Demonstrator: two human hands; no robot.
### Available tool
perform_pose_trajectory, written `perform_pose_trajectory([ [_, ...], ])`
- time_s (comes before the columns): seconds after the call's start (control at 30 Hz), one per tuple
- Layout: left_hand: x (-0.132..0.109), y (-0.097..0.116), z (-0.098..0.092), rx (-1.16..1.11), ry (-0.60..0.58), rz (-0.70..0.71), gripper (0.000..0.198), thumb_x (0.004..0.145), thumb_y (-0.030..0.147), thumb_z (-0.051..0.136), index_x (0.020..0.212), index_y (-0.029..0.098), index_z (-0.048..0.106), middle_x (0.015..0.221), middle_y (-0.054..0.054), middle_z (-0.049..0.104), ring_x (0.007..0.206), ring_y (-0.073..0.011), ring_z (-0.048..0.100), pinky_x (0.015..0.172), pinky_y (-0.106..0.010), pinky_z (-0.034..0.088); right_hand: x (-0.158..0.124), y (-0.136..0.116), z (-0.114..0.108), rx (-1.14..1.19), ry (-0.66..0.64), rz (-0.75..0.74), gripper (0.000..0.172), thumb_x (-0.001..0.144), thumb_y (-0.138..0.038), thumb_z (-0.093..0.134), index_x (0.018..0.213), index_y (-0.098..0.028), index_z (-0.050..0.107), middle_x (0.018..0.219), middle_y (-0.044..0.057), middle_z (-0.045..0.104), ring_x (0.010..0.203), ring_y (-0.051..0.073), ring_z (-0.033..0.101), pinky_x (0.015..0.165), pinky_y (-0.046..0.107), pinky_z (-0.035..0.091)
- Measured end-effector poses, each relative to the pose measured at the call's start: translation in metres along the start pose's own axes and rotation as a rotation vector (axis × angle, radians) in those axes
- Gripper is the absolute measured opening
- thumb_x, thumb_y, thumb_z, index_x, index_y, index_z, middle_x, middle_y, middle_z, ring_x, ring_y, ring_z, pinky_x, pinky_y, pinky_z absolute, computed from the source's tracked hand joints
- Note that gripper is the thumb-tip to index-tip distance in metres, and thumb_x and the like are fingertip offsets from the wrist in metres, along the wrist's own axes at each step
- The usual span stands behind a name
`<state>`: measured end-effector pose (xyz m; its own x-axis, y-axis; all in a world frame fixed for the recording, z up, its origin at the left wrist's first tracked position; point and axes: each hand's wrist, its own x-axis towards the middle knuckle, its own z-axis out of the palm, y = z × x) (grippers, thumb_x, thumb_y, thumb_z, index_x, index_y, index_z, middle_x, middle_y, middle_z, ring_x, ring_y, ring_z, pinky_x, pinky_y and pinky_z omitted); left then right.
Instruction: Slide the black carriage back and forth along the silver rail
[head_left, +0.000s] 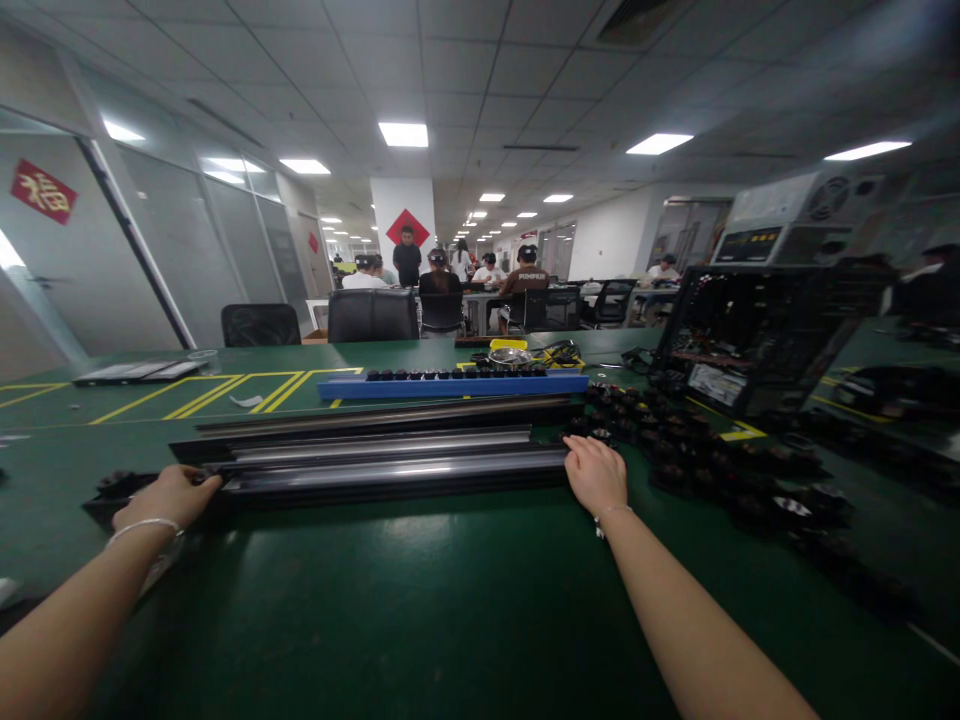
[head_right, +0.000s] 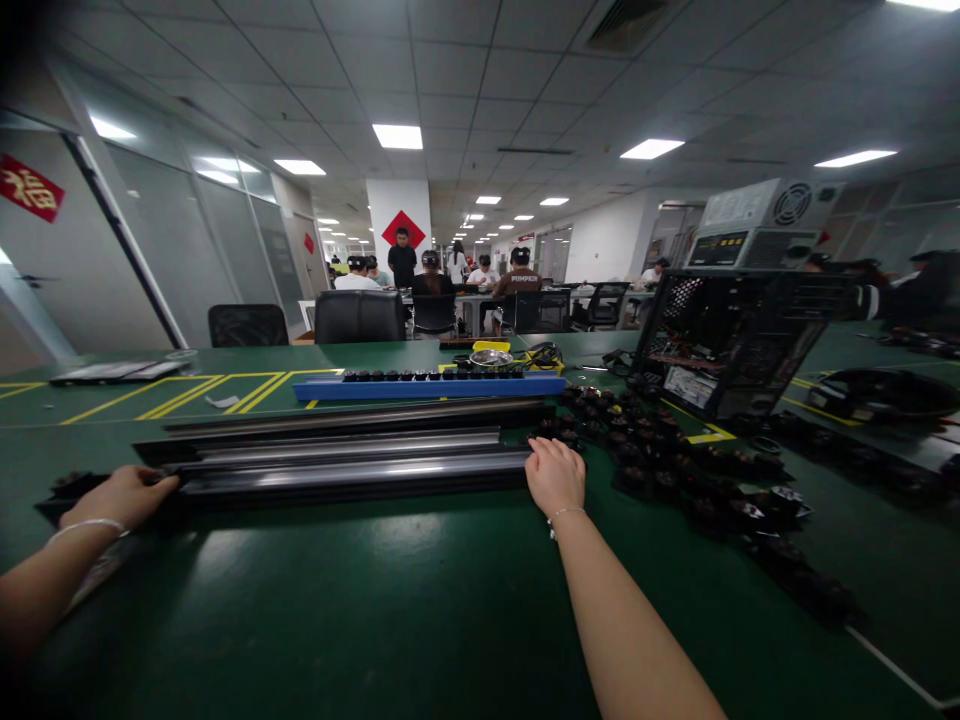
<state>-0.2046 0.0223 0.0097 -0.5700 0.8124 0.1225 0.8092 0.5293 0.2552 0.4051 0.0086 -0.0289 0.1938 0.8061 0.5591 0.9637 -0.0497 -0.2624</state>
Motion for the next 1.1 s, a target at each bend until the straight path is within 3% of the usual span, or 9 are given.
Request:
perform_pose_trajectory([
  [0.07, -0.003, 0.003, -0.001, 0.033, -0.065, -0.082, 0.069, 0.067, 0.061, 0.04, 0.116, 0.015, 0.053, 0.114, -0.021, 0.059, 0.103, -0.0384, 0.056, 0.08, -0.045, 0.043, 0.0, 0.0, 0.0, 0.001, 0.001, 0.002, 0.039, 0.082, -0.024, 0.035, 0.108, -0.025, 0.063, 0.117, -0.001, 0.06, 0.113, 0.018, 0.046, 0.097, 0.036, 0.027],
  [0.2, -0.011, 0.011, -0.005, 0.052, -0.096, -0.098, 0.067, 0.07, 0.061, 0.037, 0.12, 0.018, 0.05, 0.119, -0.017, 0.057, 0.107, -0.036, 0.054, 0.083, -0.043, 0.042, 0.0, -0.001, -0.001, 0.0, 0.002, 0.002, 0.038, 0.082, -0.024, 0.035, 0.108, -0.024, 0.063, 0.117, -0.001, 0.06, 0.113, 0.018, 0.046, 0.097, 0.036, 0.028],
  [0.6, -0.024, 0.023, -0.008, 0.04, -0.108, -0.092, 0.066, 0.071, 0.06, 0.038, 0.121, 0.017, 0.048, 0.121, -0.017, 0.055, 0.109, -0.0352, 0.053, 0.085, -0.043, 0.041, 0.0, -0.001, -0.001, -0.012, -0.006, 0.004, 0.039, 0.082, -0.024, 0.034, 0.109, -0.025, 0.063, 0.118, 0.0, 0.06, 0.114, 0.019, 0.046, 0.098, 0.037, 0.027],
  [1.1, -0.017, 0.016, 0.0, 0.023, -0.087, -0.011, 0.068, 0.07, 0.059, 0.043, 0.117, 0.011, 0.05, 0.115, -0.019, 0.059, 0.101, -0.0343, 0.058, 0.079, -0.038, 0.045, 0.0, -0.002, -0.003, -0.012, -0.025, 0.006, 0.04, 0.082, -0.024, 0.034, 0.11, -0.025, 0.062, 0.119, 0.0, 0.06, 0.114, 0.018, 0.045, 0.098, 0.037, 0.027],
])
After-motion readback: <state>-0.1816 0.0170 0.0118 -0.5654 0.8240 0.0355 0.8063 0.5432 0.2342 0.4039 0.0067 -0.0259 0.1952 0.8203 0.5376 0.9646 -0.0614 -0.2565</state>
